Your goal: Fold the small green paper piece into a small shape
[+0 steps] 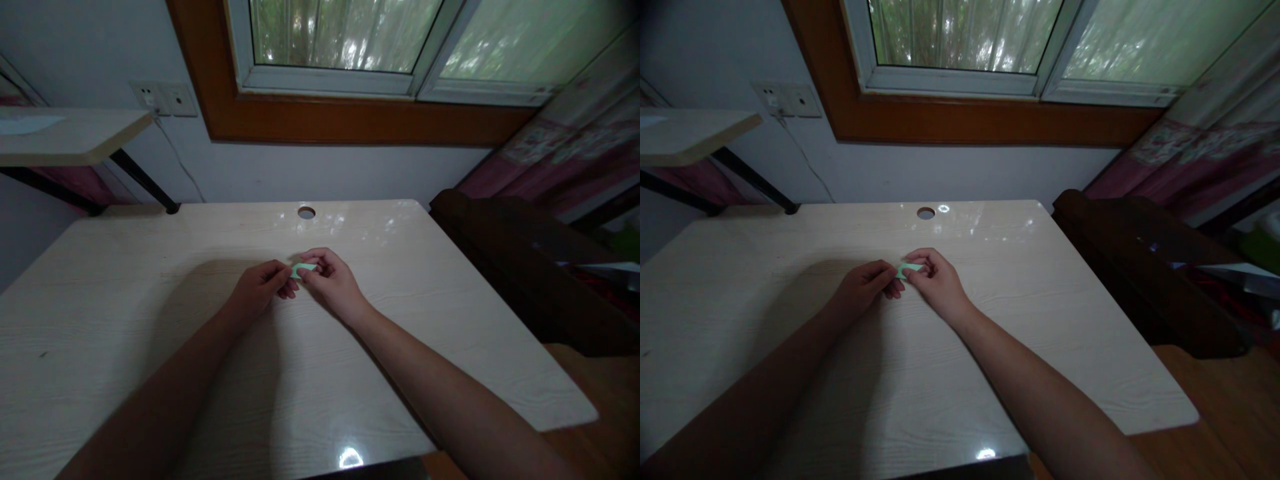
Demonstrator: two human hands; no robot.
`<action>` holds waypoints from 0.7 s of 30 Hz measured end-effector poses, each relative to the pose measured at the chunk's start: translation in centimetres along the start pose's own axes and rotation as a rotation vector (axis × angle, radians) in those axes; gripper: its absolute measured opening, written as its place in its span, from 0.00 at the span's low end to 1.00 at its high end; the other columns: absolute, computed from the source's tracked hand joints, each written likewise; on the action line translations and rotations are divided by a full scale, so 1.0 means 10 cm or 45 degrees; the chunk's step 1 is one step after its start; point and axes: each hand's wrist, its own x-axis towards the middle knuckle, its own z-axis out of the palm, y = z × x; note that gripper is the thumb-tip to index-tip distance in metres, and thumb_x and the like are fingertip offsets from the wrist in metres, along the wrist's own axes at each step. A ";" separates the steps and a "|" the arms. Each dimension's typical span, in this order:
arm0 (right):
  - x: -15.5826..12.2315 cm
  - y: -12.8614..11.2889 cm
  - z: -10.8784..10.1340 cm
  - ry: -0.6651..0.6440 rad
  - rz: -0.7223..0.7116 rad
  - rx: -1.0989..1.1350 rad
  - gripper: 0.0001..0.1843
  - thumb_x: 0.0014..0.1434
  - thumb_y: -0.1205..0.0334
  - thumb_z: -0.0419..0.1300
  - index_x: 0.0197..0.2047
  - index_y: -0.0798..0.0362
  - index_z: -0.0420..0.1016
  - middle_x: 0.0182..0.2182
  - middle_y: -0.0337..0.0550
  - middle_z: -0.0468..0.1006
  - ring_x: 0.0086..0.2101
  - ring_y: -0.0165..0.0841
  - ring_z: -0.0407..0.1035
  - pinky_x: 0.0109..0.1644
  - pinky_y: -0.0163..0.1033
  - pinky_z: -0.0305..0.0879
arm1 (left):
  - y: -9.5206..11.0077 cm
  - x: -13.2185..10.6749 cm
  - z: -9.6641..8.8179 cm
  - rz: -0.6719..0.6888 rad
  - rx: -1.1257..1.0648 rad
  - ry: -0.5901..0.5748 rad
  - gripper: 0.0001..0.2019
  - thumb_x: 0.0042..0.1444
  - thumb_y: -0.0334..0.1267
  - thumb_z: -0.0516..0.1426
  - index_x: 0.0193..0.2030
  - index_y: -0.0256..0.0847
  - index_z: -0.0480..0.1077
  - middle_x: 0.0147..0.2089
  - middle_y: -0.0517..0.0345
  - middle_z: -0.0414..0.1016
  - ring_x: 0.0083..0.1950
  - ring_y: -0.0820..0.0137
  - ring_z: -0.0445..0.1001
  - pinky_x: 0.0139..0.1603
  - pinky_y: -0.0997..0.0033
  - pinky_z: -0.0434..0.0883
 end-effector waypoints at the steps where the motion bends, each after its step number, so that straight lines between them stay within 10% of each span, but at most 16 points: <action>1: 0.00 0.00 0.00 0.003 0.000 0.003 0.14 0.53 0.59 0.69 0.42 0.50 0.73 0.32 0.37 0.76 0.32 0.30 0.69 0.39 0.40 0.64 | 0.00 0.00 0.00 0.000 0.012 -0.008 0.16 0.64 0.46 0.56 0.33 0.36 0.74 0.28 0.56 0.78 0.28 0.73 0.75 0.32 0.75 0.72; 21: 0.00 0.01 -0.02 0.025 -0.025 -0.017 0.12 0.56 0.55 0.67 0.42 0.50 0.74 0.34 0.38 0.76 0.32 0.30 0.68 0.38 0.39 0.66 | 0.01 -0.03 0.01 0.033 0.142 0.001 0.16 0.64 0.46 0.55 0.32 0.37 0.74 0.28 0.56 0.79 0.27 0.73 0.75 0.31 0.76 0.72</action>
